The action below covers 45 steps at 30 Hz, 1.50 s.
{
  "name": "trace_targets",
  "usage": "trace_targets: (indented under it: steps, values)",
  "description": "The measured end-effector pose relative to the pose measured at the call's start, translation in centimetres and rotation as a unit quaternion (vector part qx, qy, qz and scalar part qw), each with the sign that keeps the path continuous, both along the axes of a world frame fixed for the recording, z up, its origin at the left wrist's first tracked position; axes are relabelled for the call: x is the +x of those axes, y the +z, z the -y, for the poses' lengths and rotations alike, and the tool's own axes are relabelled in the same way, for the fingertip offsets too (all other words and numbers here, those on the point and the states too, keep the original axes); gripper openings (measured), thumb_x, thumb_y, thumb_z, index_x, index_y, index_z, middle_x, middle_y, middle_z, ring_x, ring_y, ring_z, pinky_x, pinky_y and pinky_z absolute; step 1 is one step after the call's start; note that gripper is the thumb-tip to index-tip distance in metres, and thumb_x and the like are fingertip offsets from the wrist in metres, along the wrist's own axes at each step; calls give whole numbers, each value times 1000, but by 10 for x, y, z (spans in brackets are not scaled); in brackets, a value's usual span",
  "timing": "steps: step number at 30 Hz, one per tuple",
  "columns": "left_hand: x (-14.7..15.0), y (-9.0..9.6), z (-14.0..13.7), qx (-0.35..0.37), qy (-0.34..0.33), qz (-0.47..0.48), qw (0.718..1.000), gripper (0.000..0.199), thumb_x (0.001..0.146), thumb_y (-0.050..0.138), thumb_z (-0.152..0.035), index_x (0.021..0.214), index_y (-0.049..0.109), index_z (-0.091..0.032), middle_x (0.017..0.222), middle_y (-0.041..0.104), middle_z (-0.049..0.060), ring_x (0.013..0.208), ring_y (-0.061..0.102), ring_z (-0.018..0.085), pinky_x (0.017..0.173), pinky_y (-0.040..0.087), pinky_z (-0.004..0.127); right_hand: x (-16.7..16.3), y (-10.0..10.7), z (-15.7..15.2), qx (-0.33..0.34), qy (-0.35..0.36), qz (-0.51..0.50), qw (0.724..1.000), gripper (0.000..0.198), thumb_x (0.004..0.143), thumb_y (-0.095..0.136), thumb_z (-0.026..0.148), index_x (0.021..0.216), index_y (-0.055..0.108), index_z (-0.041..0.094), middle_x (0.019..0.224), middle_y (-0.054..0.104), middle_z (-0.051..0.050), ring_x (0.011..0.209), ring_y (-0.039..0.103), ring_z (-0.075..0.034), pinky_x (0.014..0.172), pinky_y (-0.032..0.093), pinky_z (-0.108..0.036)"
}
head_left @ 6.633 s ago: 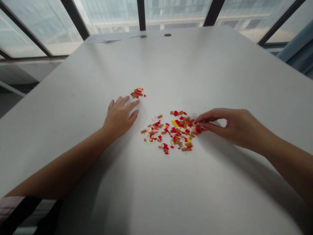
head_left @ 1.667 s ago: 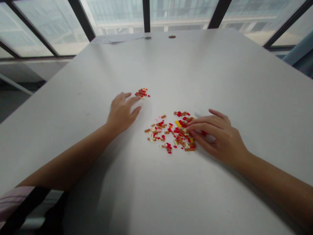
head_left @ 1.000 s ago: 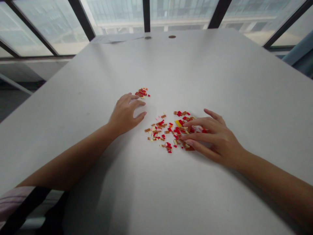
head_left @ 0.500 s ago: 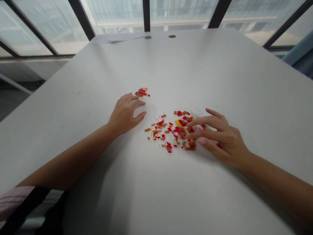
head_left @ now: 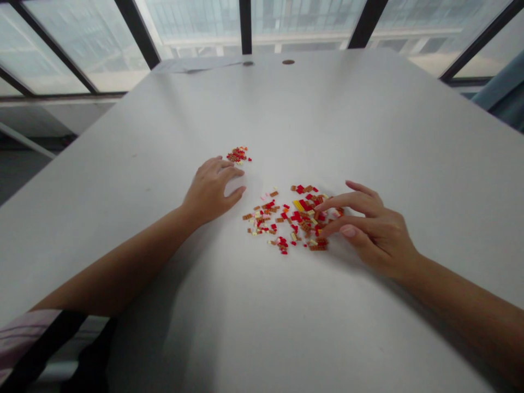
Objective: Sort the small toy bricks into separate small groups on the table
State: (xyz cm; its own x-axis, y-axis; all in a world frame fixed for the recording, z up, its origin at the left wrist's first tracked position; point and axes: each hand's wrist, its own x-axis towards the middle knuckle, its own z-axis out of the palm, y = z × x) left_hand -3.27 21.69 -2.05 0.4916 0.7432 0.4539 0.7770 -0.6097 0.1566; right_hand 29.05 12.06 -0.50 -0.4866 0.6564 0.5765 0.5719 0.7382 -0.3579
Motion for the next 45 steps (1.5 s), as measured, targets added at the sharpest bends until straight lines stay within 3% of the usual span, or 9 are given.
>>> trace_targets:
  steps: [6, 9, 16, 22, 31, 37, 45]
  values:
    - [0, 0, 0, 4, 2, -1, 1000, 33, 91, 59, -39, 114, 71, -18, 122, 69, 13, 126, 58, 32, 115, 41, 53, 0, -1, -2, -2, 14, 17, 1000, 32, 102, 48, 32, 85, 74, 28, 106, 77, -1, 100, 71, -18, 117, 36, -49]
    - [0, 0, 0, 6, 1, -2, 1000, 33, 91, 59, -39, 114, 71, -18, 121, 69, 13, 126, 58, 32, 115, 41, 53, 0, -2, -1, -8, -5, 18, 1000, 32, 103, 46, 31, 92, 76, 31, 109, 77, -2, 103, 71, -20, 116, 38, -52]
    - [1, 0, 0, 7, 2, -5, 1000, 32, 91, 58, -39, 113, 70, -18, 121, 69, 12, 125, 58, 31, 115, 42, 52, 0, -3, 0, -28, -66, 5, 997, 41, 105, 40, 35, 83, 75, 33, 103, 77, 1, 100, 73, -22, 115, 41, -56]
    - [0, -1, 0, 1, 4, -2, 1000, 32, 91, 59, -38, 114, 70, -19, 123, 69, 12, 126, 57, 31, 115, 41, 53, 0, -3, -1, -26, -55, 27, 998, 39, 103, 44, 33, 80, 75, 33, 108, 77, 1, 103, 73, -22, 116, 41, -55]
    - [0, -1, 0, 3, 1, -6, 1000, 34, 92, 57, -39, 114, 70, -17, 122, 69, 13, 126, 57, 31, 115, 42, 52, -1, -5, -2, -21, -52, 29, 998, 32, 102, 46, 29, 95, 77, 36, 112, 76, 1, 106, 71, -22, 115, 41, -56]
    - [0, 0, 1, -7, 1, -5, 1000, 33, 92, 57, -39, 114, 70, -18, 123, 68, 13, 126, 57, 31, 115, 41, 52, -4, -6, -1, -10, -51, 19, 998, 32, 103, 47, 32, 88, 76, 32, 107, 77, 0, 103, 72, -21, 114, 40, -56]
    - [0, 0, 1, -7, 1, -6, 1000, 33, 92, 56, -40, 114, 69, -18, 123, 68, 13, 125, 58, 30, 115, 41, 52, -5, -8, -1, -24, -115, 13, 993, 38, 104, 44, 38, 85, 76, 30, 101, 78, -3, 98, 73, -21, 112, 42, -55]
